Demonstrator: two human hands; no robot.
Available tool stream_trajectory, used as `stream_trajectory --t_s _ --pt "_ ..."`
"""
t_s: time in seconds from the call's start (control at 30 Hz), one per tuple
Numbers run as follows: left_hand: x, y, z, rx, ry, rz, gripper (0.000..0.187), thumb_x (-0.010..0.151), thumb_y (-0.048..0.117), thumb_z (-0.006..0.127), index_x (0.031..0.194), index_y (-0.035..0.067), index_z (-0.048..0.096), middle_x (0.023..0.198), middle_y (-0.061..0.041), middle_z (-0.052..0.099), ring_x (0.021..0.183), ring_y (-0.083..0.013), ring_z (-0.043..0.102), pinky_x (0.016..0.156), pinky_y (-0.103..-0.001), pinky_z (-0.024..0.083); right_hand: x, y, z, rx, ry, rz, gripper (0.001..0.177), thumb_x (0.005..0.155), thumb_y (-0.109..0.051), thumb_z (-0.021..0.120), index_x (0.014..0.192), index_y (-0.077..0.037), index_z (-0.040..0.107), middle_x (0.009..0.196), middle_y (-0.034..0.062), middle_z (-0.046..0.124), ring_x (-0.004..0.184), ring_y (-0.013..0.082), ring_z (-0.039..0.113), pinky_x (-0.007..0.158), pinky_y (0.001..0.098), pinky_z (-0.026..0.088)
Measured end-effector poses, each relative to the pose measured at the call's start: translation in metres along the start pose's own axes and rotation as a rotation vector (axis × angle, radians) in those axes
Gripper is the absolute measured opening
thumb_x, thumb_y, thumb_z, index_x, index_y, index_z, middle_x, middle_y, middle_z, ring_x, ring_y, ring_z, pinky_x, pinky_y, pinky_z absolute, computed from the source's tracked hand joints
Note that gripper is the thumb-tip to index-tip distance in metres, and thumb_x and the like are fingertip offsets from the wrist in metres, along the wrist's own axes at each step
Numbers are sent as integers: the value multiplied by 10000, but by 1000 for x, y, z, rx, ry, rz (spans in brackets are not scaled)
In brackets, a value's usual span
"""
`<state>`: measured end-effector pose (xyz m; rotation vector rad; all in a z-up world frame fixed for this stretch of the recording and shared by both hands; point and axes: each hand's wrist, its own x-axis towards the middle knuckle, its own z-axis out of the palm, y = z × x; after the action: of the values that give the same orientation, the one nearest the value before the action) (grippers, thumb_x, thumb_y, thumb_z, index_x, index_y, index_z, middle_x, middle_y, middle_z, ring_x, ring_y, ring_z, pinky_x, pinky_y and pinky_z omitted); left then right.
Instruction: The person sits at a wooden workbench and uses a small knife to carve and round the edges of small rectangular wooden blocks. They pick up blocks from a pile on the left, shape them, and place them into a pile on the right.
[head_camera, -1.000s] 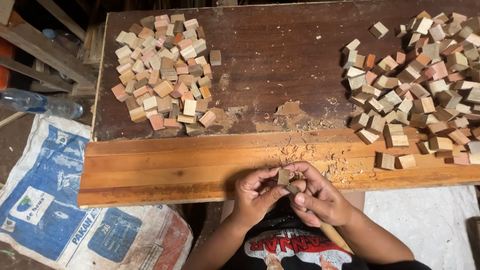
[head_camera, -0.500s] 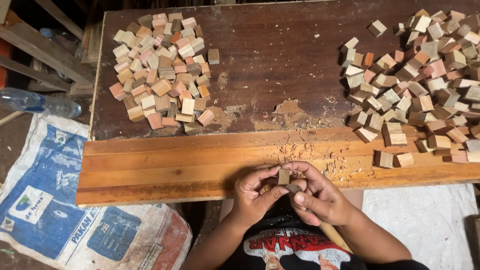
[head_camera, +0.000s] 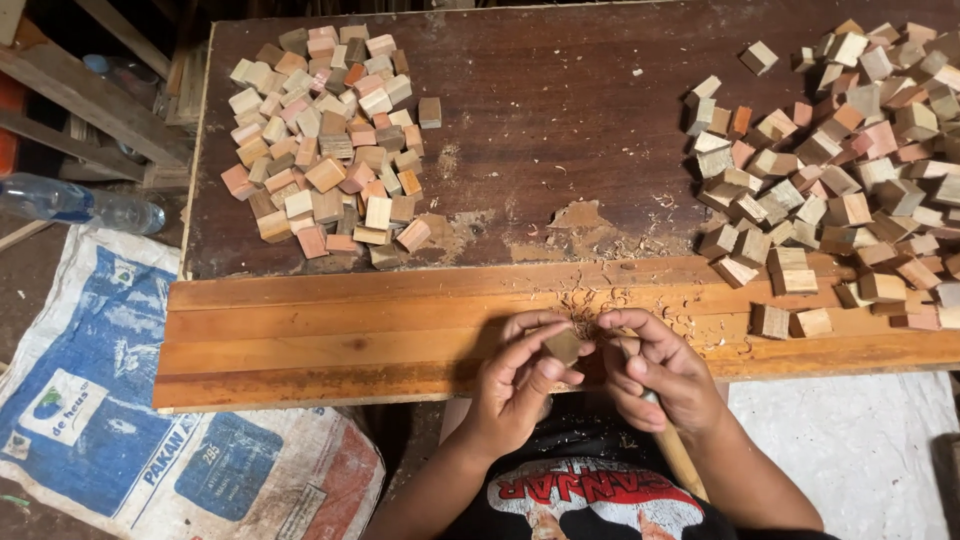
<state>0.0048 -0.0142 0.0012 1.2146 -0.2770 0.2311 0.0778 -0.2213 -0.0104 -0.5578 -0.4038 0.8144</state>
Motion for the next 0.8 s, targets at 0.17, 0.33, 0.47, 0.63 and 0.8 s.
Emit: stream_trajectory --t_s 0.17,0.33,0.47,0.63,0.8 --pt "-3 0 6 173 147 -48 373 1078 207 549 1362 -34 533 1165 -228 718 903 -280 772 775 -329 681 8 2 24 -283 -55 -38 495 1060 -16 529 1505 57 324 669 75 517 400 111 449 358 216 439" --pt "-2 -6 4 179 109 6 413 977 97 715 1335 -22 549 1161 -198 729 1063 -278 746 917 -329 644 10 3 28 -368 8 -10 447 1039 -17 537 1450 71 386 670 82 547 378 100 453 351 212 435" --pt "-7 -18 1 31 189 -65 373 907 71 794 1221 11 604 1117 -144 718 1021 -232 725 912 -310 617 7 6 28 -352 -15 -11 472 1037 -16 548 1466 86 379 595 73 507 369 116 443 353 226 415" --pt "-7 -21 -1 26 209 -37 334 869 76 836 1148 50 655 1082 -98 739 1000 -186 719 924 -292 598 8 4 18 -318 -72 -33 429 1056 20 526 1465 67 409 582 78 475 367 129 435 352 236 427" --pt "-2 -9 4 -2 114 72 306 899 57 822 1156 55 656 1079 -114 754 968 -208 748 880 -305 630 5 9 0 -211 -73 -39 322 1073 24 516 1394 47 525 603 93 504 391 130 444 334 250 444"
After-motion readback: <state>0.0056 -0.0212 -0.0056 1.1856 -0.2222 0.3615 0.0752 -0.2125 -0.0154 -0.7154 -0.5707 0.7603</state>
